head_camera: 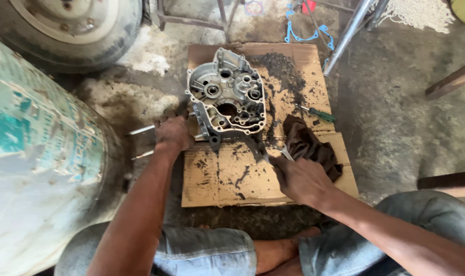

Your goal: The person cleans a disassembled engine casing by scraping grime with a screwdriver and wiping it with a cloth. They use a wrench to loosen and remove bolts, then continue scraping and wiping the interior surfaces.

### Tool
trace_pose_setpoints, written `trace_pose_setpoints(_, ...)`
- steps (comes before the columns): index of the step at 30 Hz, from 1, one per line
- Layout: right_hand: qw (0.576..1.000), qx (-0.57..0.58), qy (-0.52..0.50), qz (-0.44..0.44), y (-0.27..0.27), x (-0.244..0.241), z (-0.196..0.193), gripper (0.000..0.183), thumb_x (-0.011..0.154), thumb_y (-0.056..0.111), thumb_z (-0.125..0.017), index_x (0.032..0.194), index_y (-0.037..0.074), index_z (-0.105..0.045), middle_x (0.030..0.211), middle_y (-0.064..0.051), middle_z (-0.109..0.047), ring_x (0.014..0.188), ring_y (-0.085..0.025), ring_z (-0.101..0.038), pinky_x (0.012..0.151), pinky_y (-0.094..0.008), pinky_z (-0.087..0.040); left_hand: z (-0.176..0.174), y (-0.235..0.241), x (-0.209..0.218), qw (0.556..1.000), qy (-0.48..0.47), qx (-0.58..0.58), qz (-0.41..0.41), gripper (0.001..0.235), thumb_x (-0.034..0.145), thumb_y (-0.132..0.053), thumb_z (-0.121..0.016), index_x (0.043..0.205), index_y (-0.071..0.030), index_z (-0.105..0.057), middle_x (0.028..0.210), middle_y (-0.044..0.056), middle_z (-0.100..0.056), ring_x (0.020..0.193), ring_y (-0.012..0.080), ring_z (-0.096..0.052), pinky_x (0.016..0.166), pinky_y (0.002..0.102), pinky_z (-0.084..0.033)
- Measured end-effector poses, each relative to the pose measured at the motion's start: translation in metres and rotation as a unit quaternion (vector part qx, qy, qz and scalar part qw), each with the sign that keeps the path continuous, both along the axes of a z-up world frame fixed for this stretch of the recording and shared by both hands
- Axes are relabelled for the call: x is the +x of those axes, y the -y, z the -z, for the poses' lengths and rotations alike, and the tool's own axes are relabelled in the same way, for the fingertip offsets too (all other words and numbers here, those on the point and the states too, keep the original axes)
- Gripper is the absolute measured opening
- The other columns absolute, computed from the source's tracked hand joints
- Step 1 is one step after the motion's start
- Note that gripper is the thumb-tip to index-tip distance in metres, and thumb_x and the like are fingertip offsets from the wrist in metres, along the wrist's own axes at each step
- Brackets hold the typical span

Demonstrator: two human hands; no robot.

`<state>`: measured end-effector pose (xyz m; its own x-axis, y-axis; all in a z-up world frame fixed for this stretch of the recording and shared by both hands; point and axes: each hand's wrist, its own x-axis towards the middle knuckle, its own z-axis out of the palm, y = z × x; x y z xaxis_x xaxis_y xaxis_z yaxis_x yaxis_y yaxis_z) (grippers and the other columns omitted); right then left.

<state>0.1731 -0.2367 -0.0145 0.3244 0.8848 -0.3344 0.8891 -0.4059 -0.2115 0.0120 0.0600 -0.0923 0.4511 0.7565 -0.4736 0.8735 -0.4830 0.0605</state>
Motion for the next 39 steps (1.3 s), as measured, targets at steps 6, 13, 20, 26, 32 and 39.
trace_pose_setpoints(6, 0.998, -0.023, -0.04, 0.036, 0.001, -0.004, -0.008, 0.042, 0.102, 0.026, -0.05, 0.143, 0.018, -0.055, 0.055, -0.01, -0.063, 0.039, -0.018, -0.055, 0.042, -0.036, -0.047, -0.008, 0.004, -0.001, 1.0, 0.026, 0.004, -0.003, 0.084, 0.086, -0.003, -0.064, 0.16, -0.02, -0.027, 0.136, 0.014, -0.062, 0.134, 0.0303, -0.054, 0.128, 0.056, -0.011)
trace_pose_setpoints(13, 0.976, 0.043, -0.184, 0.105, -0.008, 0.012, -0.002, 0.04, 0.104, 0.032, -0.053, 0.139, 0.016, -0.063, 0.057, -0.006, -0.055, 0.047, -0.011, -0.046, 0.045, -0.029, -0.035, 0.001, -0.002, -0.002, 0.999, 0.038, 0.01, -0.009, 0.056, 0.088, -0.011, -0.064, 0.144, -0.009, -0.054, 0.141, 0.017, -0.062, 0.138, 0.0323, -0.053, 0.128, 0.053, -0.017)
trace_pose_setpoints(20, 0.857, 0.019, -0.397, 0.328, -0.021, 0.02, 0.01, 0.039, 0.105, 0.027, -0.055, 0.138, 0.008, -0.062, 0.07, 0.002, -0.056, 0.054, -0.01, -0.045, 0.052, -0.03, -0.039, 0.001, 0.0, -0.001, 0.999, 0.045, 0.017, -0.006, 0.065, 0.086, -0.009, -0.063, 0.147, -0.01, -0.043, 0.144, 0.018, -0.055, 0.141, 0.0327, -0.045, 0.126, 0.054, -0.012)
trace_pose_setpoints(26, 0.962, 0.069, -0.204, 0.169, -0.006, -0.002, 0.022, 0.042, 0.104, 0.029, -0.053, 0.143, 0.015, -0.06, 0.063, -0.017, -0.067, 0.048, -0.018, -0.051, 0.049, -0.037, -0.045, 0.013, -0.005, 0.0, 0.999, 0.035, 0.017, 0.002, 0.051, 0.09, -0.006, -0.058, 0.14, -0.006, -0.049, 0.144, 0.017, -0.056, 0.141, 0.0323, -0.047, 0.127, 0.055, -0.01)
trace_pose_setpoints(32, 0.999, 0.034, 0.031, 0.022, -0.002, -0.012, 0.011, 0.044, 0.101, 0.029, -0.047, 0.143, 0.018, -0.053, 0.052, -0.011, -0.064, 0.04, -0.028, -0.063, 0.043, -0.044, -0.053, 0.001, 0.0, -0.004, 1.0, 0.023, 0.005, 0.007, 0.05, 0.092, -0.004, -0.056, 0.141, -0.006, -0.051, 0.139, 0.017, -0.06, 0.139, 0.0315, -0.05, 0.129, 0.058, -0.008)
trace_pose_setpoints(39, 0.994, 0.047, 0.079, -0.057, 0.005, -0.007, 0.026, 0.05, 0.101, 0.029, -0.047, 0.149, 0.016, -0.044, 0.046, -0.007, -0.061, 0.033, -0.021, -0.055, 0.035, -0.041, -0.046, -0.012, 0.007, -0.002, 0.999, 0.038, 0.018, 0.008, 0.087, 0.084, -0.008, -0.066, 0.158, -0.024, -0.023, 0.143, 0.016, -0.052, 0.14, 0.034, -0.042, 0.124, 0.056, -0.007)
